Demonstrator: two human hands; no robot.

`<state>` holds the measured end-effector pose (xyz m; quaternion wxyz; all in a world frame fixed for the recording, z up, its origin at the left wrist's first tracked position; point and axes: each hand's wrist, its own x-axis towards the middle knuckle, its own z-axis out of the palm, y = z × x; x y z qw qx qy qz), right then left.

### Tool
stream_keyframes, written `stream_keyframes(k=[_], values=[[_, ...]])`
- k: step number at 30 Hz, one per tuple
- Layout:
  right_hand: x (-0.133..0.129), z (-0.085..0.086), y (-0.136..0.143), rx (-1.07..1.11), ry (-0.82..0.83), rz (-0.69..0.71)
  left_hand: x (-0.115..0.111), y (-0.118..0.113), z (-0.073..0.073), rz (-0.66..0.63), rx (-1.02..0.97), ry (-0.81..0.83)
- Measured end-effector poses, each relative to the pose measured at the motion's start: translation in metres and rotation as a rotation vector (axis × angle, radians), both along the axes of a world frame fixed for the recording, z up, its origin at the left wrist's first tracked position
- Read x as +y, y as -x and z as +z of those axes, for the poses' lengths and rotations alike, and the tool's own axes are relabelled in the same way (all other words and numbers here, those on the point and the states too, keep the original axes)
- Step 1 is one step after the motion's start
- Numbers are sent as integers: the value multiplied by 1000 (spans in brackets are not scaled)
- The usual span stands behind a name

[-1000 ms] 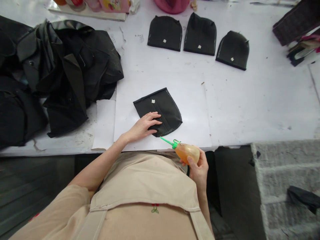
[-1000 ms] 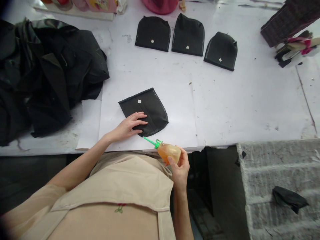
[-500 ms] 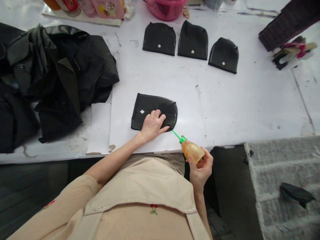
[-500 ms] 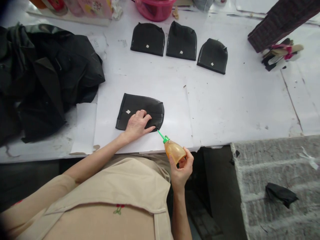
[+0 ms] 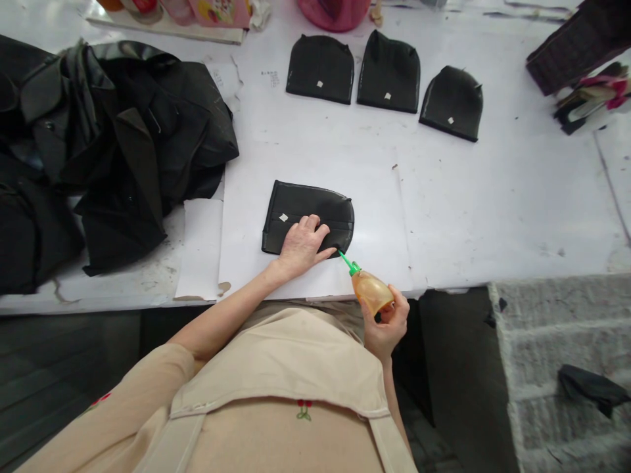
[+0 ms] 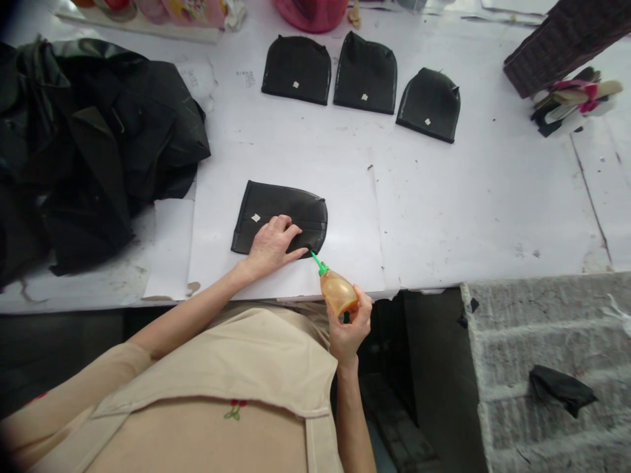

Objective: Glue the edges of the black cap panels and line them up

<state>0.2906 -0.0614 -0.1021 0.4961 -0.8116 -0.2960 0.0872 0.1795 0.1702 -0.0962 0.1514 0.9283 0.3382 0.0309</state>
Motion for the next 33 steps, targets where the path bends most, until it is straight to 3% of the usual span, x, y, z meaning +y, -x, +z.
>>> stream_keyframes(k=[6,17,26,33], values=[[-5,-2,-1,-152,17,56,-1,0,1,5,12,-11],[-4,6,8,-167,61,19,-1,-1,2,20,11,20],[6,7,12,-49,38,25,0,-2,1,35,-3,26],[7,8,14,40,4,0,16,9,5,-33,-56,136]])
